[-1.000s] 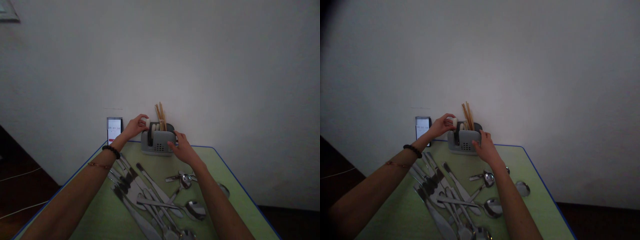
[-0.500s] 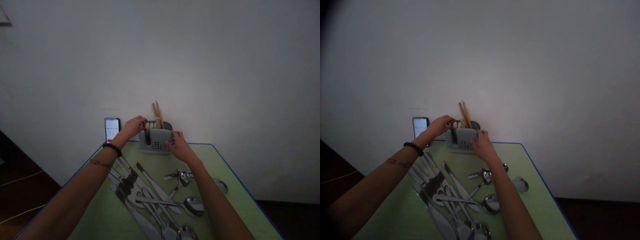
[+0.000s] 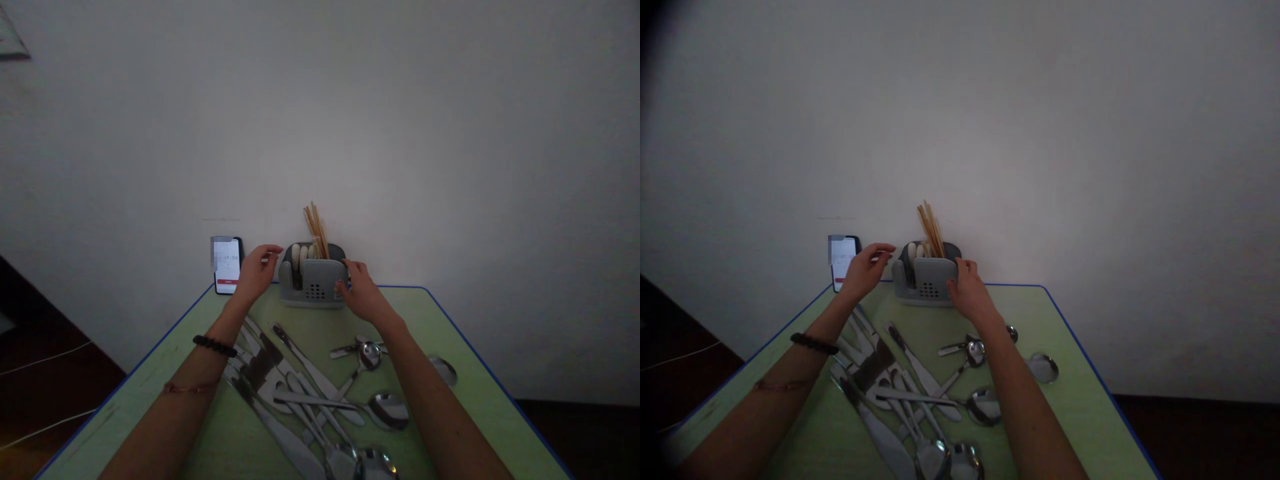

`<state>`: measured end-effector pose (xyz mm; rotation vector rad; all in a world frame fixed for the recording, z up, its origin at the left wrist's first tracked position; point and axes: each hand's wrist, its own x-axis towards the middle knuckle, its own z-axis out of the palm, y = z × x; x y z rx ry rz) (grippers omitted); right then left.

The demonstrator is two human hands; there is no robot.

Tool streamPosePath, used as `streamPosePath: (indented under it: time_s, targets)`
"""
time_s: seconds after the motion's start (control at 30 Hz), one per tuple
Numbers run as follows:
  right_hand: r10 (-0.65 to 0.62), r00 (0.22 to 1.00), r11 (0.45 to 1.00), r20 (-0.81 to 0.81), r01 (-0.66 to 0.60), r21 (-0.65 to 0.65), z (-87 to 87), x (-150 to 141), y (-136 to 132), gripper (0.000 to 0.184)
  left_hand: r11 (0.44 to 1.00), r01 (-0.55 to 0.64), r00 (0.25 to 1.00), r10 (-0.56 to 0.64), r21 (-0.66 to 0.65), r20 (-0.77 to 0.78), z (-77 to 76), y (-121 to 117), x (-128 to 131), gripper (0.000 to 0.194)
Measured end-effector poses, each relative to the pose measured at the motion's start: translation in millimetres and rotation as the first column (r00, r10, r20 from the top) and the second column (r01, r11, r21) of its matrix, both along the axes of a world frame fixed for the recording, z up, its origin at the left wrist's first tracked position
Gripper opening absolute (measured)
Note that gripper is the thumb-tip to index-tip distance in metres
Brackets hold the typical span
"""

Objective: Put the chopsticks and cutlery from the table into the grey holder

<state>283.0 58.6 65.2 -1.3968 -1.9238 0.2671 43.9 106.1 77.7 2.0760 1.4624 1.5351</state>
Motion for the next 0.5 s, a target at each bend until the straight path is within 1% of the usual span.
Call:
streamPosePath:
  time_s: [0.1,0.2,0.23,0.27,0.3,0.33,0.37,0.4,0.43,0.47,0.5]
  targets:
    - [0.003,1.0,1.0,-0.016,-0.003,0.027,-1.1,1,2,0.053,0.999,-0.005,0.998,0.007,0.039,-0.057,5.3,-25,3,0.023]
    - [-0.019,1.0,1.0,-0.001,0.019,-0.013,2.8,0,-2,0.056,0.999,-0.014,0.99,0.021,0.05,-0.139,17.5,-49,3,0.021]
    - [-0.031,0.999,0.999,0.018,0.031,-0.027,5.7,0,-4,0.056,1.0,0.006,0.984,-0.004,0.011,-0.178,20.8,-56,1,0.02]
    - [-0.047,0.998,0.998,0.04,0.048,-0.037,9.5,-1,-7,0.057,0.994,0.073,0.966,-0.09,-0.077,-0.242,22.9,-62,-1,0.019]
    - [-0.078,0.994,0.996,0.07,0.082,-0.048,13.9,-2,-10,0.057,0.968,0.158,0.927,-0.214,-0.195,-0.309,23.3,-67,-3,0.02]
    - [-0.116,0.988,0.99,0.105,0.123,-0.064,18.7,-4,-13,0.057,0.918,0.231,0.867,-0.344,-0.322,-0.361,21.9,-71,-5,0.022]
    - [-0.143,0.981,0.985,0.134,0.155,-0.081,23.4,-5,-16,0.056,0.857,0.277,0.794,-0.459,-0.435,-0.399,19.0,-74,-5,0.022]
    - [-0.16,0.974,0.98,0.158,0.176,-0.094,27.7,-7,-19,0.054,0.807,0.291,0.725,-0.537,-0.515,-0.432,14.7,-76,-4,0.023]
    - [-0.165,0.971,0.977,0.173,0.185,-0.106,31.0,-9,-23,0.051,0.78,0.282,0.669,-0.578,-0.559,-0.468,9.4,-77,-2,0.022]
    - [-0.157,0.971,0.976,0.181,0.18,-0.121,33.0,-11,-28,0.048,0.787,0.261,0.634,-0.577,-0.559,-0.515,3.8,-78,2,0.022]
    - [-0.135,0.973,0.978,0.188,0.161,-0.132,33.2,-13,-34,0.045,0.816,0.24,0.62,-0.546,-0.527,-0.564,-2.0,-79,8,0.022]
